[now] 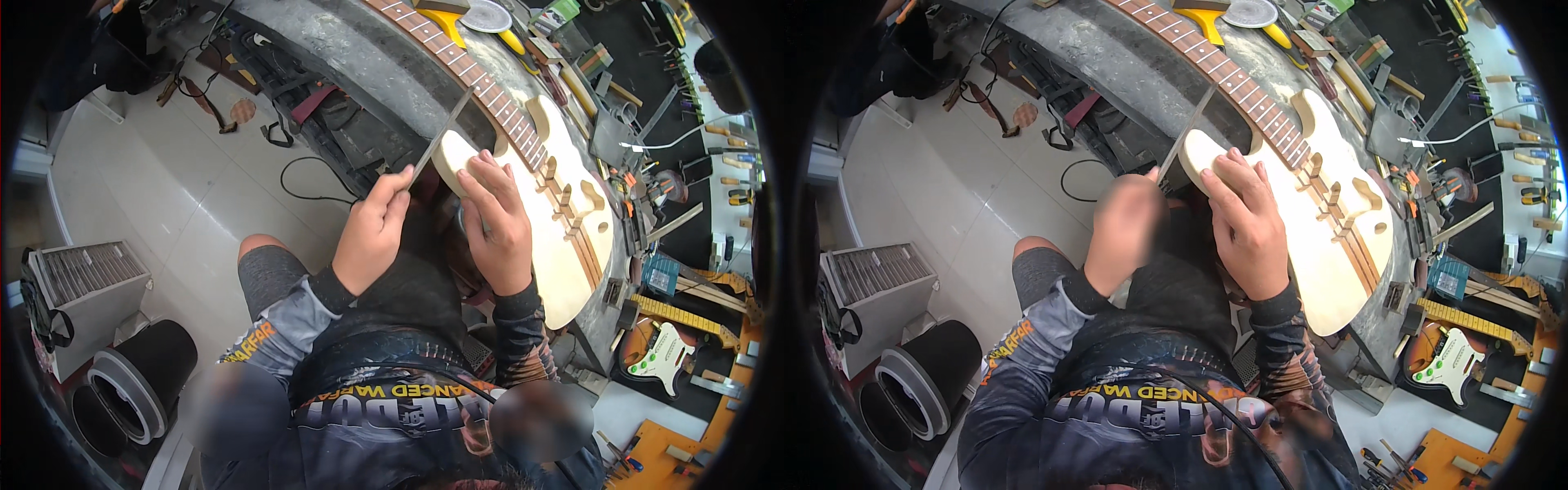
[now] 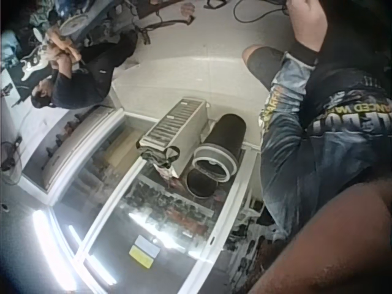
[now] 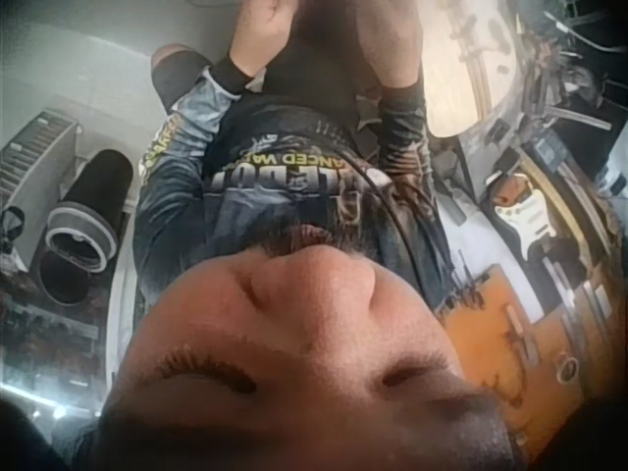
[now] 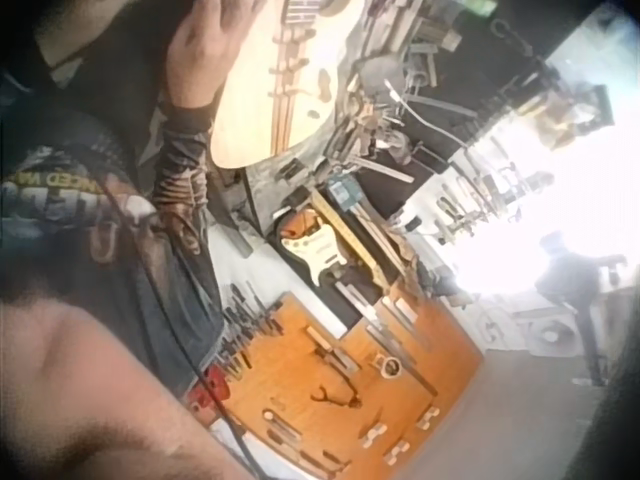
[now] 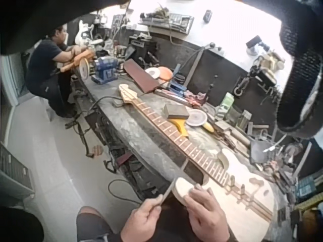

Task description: The person shapes the edges of a wooden guitar body using a file. They hold the guitar body on a workbench with one hand while applying long, repetitive strokes with the file along the outer contours of the wood.

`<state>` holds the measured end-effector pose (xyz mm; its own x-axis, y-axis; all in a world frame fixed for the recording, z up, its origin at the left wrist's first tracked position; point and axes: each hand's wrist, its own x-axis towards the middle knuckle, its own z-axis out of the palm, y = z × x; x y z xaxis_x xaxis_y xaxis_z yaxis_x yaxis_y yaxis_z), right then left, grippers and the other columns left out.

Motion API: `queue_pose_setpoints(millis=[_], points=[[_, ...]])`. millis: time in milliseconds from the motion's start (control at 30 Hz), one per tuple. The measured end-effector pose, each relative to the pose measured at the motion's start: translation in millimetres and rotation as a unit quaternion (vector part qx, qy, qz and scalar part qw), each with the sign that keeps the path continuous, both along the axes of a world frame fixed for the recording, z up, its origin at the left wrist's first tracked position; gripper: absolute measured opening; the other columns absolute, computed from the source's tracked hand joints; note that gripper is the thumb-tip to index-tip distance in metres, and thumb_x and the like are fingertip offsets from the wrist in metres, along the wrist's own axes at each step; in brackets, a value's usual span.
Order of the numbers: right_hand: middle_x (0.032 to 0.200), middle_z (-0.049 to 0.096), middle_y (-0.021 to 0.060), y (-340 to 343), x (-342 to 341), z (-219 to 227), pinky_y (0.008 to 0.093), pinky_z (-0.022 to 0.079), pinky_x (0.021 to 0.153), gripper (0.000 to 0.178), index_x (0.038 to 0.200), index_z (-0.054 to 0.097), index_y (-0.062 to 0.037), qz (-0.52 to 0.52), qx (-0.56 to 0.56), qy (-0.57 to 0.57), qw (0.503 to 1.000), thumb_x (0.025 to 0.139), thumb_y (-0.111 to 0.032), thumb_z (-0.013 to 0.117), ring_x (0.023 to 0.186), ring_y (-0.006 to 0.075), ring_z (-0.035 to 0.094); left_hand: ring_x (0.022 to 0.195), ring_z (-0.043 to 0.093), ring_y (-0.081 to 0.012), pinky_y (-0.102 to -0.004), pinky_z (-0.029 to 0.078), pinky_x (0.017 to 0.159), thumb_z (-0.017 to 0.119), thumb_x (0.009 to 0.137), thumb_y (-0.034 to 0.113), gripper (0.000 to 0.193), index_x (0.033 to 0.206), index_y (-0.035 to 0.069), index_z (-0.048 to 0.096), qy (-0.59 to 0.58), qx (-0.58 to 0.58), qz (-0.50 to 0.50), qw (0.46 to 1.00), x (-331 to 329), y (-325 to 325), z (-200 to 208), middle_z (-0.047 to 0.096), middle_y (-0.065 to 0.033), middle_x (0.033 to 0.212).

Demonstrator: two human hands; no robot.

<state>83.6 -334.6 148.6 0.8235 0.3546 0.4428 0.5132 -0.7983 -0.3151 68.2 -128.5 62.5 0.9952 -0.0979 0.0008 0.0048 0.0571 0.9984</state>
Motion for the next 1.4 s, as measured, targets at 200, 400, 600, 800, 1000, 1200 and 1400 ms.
queue_pose_setpoints(millis=[200, 400, 600, 800, 1000, 1200, 1400], points=[[0.134, 0.074, 0.0149, -6, -10, 7, 0.0571, 0.049, 0.126, 0.034, 0.127, 0.078, -0.0040, -0.012, 0.046, 0.005, 0.999, 0.095, 0.009, 0.075, 0.142, 0.0398, 0.068, 0.072, 0.064, -0.0183, -0.0330, 0.054, 0.074, 0.059, 0.118, 0.011, 0.033, 0.150, 0.005, 0.066, -0.061, 0.062, 0.018, 0.996, -27, 3, 11, 0.068, -0.0132, 0.086], [0.130, 0.075, 0.0150, -27, -33, 16, 0.0534, 0.055, 0.116, 0.031, 0.124, 0.078, -0.0033, -0.050, 0.024, 0.015, 0.998, 0.095, 0.008, 0.074, 0.135, 0.0399, 0.071, 0.072, 0.048, -0.0067, -0.0275, 0.044, 0.068, 0.059, 0.119, 0.012, 0.033, 0.150, 0.004, 0.065, 0.008, 0.036, 0.005, 0.999, -25, 9, 21, 0.053, 0.0005, 0.082], [0.129, 0.075, 0.0160, -61, -48, 33, 0.0472, 0.057, 0.106, 0.025, 0.122, 0.078, -0.0016, -0.077, 0.005, 0.035, 0.996, 0.098, 0.004, 0.073, 0.126, 0.0395, 0.071, 0.073, 0.047, -0.0036, -0.0240, 0.041, 0.065, 0.058, 0.120, 0.013, 0.027, 0.143, 0.002, 0.064, 0.005, -0.030, 0.024, 0.999, -2, 1, 14, 0.052, 0.0059, 0.087], [0.123, 0.077, 0.0142, -108, -44, 48, 0.0398, 0.055, 0.106, 0.024, 0.129, 0.077, -0.0009, -0.064, 0.067, 0.142, 0.986, 0.105, -0.004, 0.074, 0.118, 0.0313, 0.074, 0.069, 0.046, -0.0053, -0.0239, 0.041, 0.061, 0.051, 0.123, 0.015, 0.019, 0.135, 0.001, 0.055, -0.032, -0.156, 0.012, 0.987, -26, -51, -28, 0.052, 0.0027, 0.084], [0.115, 0.077, 0.0124, -106, -50, 59, 0.0390, 0.056, 0.101, 0.037, 0.142, 0.072, -0.0017, -0.020, 0.134, 0.164, 0.977, 0.106, -0.010, 0.077, 0.112, 0.0242, 0.074, 0.093, 0.067, -0.0187, -0.0345, 0.055, 0.089, 0.052, 0.122, 0.015, 0.014, 0.130, 0.004, 0.056, -0.088, -0.058, -0.102, 0.989, -46, -124, -67, 0.068, -0.0067, 0.098], [0.105, 0.076, 0.0122, -112, -48, 60, 0.0399, 0.058, 0.087, 0.023, 0.125, 0.078, -0.0038, 0.036, 0.023, 0.130, 0.991, 0.102, -0.006, 0.080, 0.097, 0.0303, 0.075, 0.101, 0.070, -0.0245, -0.0382, 0.055, 0.095, 0.054, 0.121, 0.012, 0.015, 0.132, 0.003, 0.058, -0.095, -0.012, -0.120, 0.988, -38, -146, -82, 0.070, -0.0116, 0.106], [0.101, 0.075, 0.0130, -109, -26, 61, 0.0408, 0.058, 0.084, 0.019, 0.118, 0.078, -0.0033, 0.073, 0.024, 0.100, 0.992, 0.100, -0.005, 0.081, 0.093, 0.0324, 0.074, 0.102, 0.071, -0.0312, -0.0424, 0.055, 0.094, 0.055, 0.119, 0.013, 0.016, 0.127, 0.001, 0.063, -0.120, 0.008, -0.068, 0.990, -22, -139, -75, 0.071, -0.0156, 0.107]])
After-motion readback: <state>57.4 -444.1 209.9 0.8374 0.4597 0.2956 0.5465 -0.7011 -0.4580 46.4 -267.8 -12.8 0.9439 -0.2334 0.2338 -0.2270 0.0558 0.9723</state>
